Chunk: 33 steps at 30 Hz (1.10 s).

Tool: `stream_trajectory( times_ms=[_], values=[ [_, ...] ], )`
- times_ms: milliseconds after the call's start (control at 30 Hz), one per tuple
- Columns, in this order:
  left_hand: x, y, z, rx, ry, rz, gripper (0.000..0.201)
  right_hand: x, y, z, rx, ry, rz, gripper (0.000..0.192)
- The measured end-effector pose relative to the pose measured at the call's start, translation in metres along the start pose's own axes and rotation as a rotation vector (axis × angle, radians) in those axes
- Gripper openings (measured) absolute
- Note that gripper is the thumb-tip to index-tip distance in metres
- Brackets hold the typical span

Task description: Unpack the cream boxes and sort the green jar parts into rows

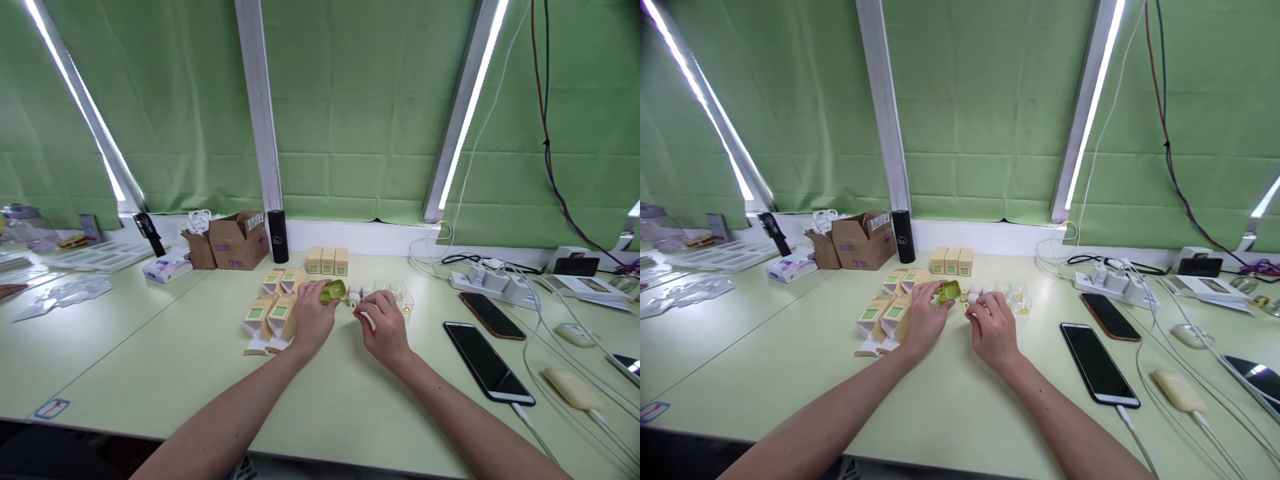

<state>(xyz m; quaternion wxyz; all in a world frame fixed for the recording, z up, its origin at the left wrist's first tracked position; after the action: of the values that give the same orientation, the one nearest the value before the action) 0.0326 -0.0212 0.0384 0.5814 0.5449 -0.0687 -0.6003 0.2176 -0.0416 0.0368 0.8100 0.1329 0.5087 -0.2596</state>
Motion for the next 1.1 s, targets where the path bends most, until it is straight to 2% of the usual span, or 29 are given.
stream_trajectory(
  times_ms=[167, 367, 600, 800, 1100],
  values=[
    [-0.007, -0.008, 0.005, 0.099, 0.072, 0.128, 0.044, -0.003, 0.017, -0.017, 0.029, -0.087, -0.063, 0.018],
    [-0.011, -0.013, 0.004, 0.171, 0.083, 0.247, 0.047, -0.019, 0.035, -0.056, 0.129, -0.24, -0.13, 0.017],
    [-0.012, -0.015, 0.003, 0.182, 0.093, 0.262, 0.047, -0.023, 0.043, -0.093, 0.237, -0.34, -0.23, 0.012],
    [-0.011, -0.014, 0.003, 0.195, 0.097, 0.272, 0.045, -0.022, 0.043, -0.102, 0.281, -0.392, -0.232, 0.013],
    [-0.01, -0.017, 0.001, 0.223, 0.09, 0.251, 0.043, -0.019, 0.041, -0.097, 0.3, -0.385, -0.235, 0.011]
  ],
)
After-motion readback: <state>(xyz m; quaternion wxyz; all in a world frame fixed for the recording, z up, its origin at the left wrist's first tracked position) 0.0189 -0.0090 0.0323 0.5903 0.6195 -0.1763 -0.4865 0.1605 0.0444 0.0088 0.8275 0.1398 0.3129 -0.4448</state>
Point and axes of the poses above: each hand's wrist, its own x-axis away from the middle knuckle, its own z-axis out of the back of the hand, y = z × x, the point moved 3 cm from there along -x, towards the middle knuckle, and after that the axes turned 10 degrees about z, right-handed, at the moved point
